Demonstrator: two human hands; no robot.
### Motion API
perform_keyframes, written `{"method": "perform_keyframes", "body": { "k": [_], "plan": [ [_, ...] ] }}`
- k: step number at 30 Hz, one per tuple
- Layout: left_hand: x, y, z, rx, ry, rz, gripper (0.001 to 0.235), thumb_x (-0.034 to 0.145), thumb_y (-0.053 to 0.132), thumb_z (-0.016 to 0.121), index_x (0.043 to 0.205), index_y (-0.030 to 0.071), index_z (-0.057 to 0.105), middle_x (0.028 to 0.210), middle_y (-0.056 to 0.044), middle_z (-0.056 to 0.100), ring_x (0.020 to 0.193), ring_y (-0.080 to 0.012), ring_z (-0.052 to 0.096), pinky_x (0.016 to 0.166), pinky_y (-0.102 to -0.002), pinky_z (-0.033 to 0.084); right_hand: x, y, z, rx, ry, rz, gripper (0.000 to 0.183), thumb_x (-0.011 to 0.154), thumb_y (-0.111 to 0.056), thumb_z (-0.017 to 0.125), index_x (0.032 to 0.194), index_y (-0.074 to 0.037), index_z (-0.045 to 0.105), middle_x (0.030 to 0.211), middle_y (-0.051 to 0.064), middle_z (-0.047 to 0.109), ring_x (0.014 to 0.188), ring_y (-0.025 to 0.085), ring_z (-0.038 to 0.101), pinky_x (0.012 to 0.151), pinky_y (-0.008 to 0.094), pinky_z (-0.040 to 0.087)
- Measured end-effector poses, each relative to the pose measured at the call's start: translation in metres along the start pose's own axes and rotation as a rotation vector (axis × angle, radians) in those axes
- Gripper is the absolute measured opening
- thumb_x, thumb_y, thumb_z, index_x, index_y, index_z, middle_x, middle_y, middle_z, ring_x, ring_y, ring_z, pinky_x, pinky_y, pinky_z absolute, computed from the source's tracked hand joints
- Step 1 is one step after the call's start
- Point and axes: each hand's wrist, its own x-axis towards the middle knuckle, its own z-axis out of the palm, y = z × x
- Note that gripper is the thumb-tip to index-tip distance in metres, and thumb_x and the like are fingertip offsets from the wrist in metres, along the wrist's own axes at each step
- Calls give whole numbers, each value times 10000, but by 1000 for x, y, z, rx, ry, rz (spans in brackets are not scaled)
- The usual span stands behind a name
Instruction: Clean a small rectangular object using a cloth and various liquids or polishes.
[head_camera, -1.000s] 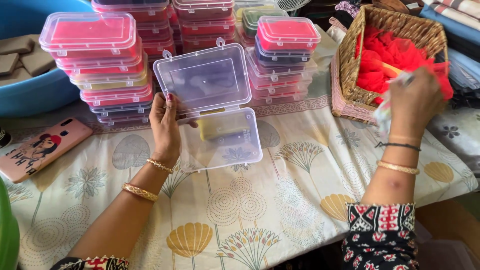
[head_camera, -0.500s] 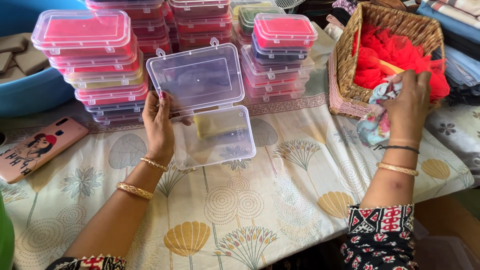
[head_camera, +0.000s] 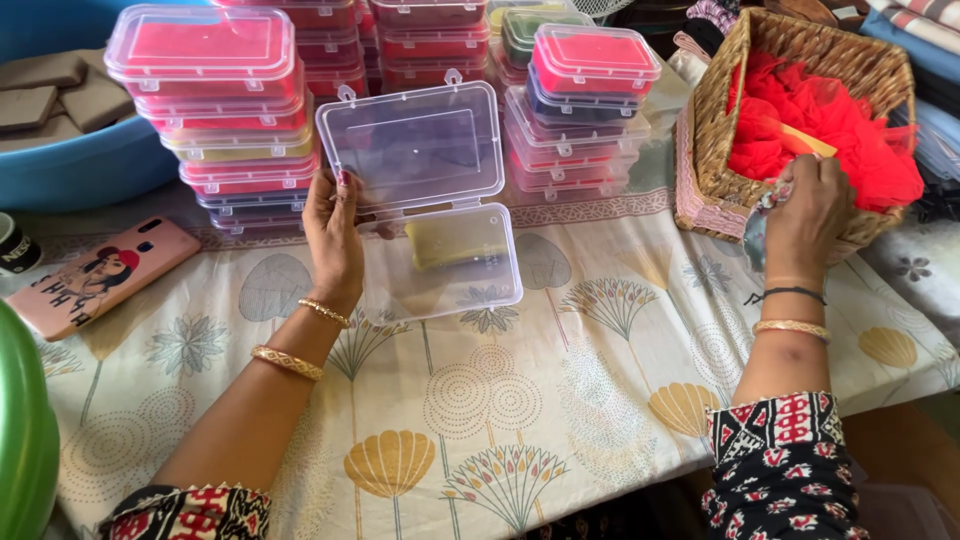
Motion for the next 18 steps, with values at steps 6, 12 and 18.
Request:
{"method": "perform_keyframes", "body": {
  "k": [6, 12, 18],
  "plan": [
    [-1, -3, -1, 43, 35, -27, 256, 1090, 327, 530, 1014, 83, 518, 719, -29, 617, 593, -157, 663, 492, -301, 550, 3, -5, -3, -193, -33, 111, 387, 765, -7, 763, 1081, -87, 553, 1233, 178, 503, 1236, 411, 462, 984, 520, 372],
    [0, -11, -4, 10, -1, -15, 273, 1109, 330, 527, 1025, 69, 519, 734, -32, 594, 607, -162, 672, 505, -306, 568, 20, -41, -33, 245, -147, 276, 522, 805, -150, 802, 1243, -87, 524, 1285, 155, 467, 1260, 388, 419, 995, 557, 297],
    [1, -29, -7, -22, -31, -164, 214, 1069, 297, 482, 1003, 95, 502, 763, -46, 647, 627, -164, 700, 479, -298, 579, 33, -104, -39, 1052, 150, 230, 110, 1086, -147, 640, 1013, -71, 607, 953, 15, 575, 795, 85, 533, 715, 234, 431]
  ]
}}
